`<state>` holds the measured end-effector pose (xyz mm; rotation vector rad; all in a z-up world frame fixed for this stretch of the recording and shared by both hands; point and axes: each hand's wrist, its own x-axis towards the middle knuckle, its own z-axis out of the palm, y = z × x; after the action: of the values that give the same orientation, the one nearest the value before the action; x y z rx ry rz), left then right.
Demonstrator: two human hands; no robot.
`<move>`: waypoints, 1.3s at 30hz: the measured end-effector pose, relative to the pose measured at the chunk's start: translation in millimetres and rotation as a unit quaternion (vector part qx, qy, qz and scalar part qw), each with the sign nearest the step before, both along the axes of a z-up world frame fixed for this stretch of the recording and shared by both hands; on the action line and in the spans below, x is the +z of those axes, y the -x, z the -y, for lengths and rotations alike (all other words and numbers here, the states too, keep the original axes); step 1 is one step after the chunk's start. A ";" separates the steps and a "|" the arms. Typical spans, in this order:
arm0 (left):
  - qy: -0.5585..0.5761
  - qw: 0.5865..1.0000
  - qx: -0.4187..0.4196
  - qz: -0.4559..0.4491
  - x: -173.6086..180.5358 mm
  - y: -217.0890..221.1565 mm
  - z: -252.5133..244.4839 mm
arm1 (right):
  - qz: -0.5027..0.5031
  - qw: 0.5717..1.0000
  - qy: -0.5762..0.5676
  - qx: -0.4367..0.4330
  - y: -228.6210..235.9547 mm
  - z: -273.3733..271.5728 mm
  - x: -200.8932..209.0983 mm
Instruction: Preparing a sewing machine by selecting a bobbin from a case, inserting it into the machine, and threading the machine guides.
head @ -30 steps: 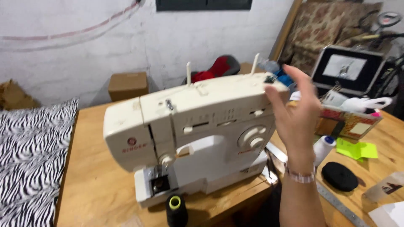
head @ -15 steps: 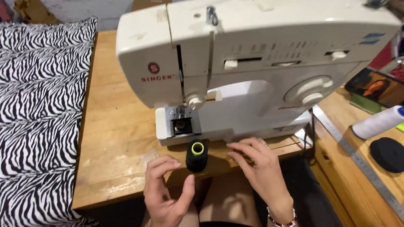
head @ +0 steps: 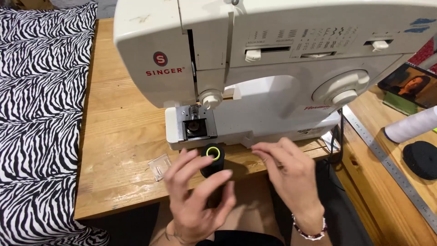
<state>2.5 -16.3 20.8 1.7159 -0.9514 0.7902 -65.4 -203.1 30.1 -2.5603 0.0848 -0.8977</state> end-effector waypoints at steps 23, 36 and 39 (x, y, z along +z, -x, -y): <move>0.012 0.995 -0.061 0.084 108.3 -63.5 15.1 | 0.171 0.978 0.115 0.029 -35.1 9.9 120.9; 0.030 0.993 -0.107 -0.029 107.0 -57.5 11.2 | 0.171 0.984 -0.055 -0.012 -8.3 70.4 118.8; 0.021 0.990 -0.141 -0.019 111.8 -59.6 16.1 | 0.185 0.980 -0.067 0.000 -2.1 80.2 114.9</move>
<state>62.1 -32.3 132.6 1.5108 -1.1139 0.5855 -63.3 -283.3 145.0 -2.2301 0.0318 -1.3054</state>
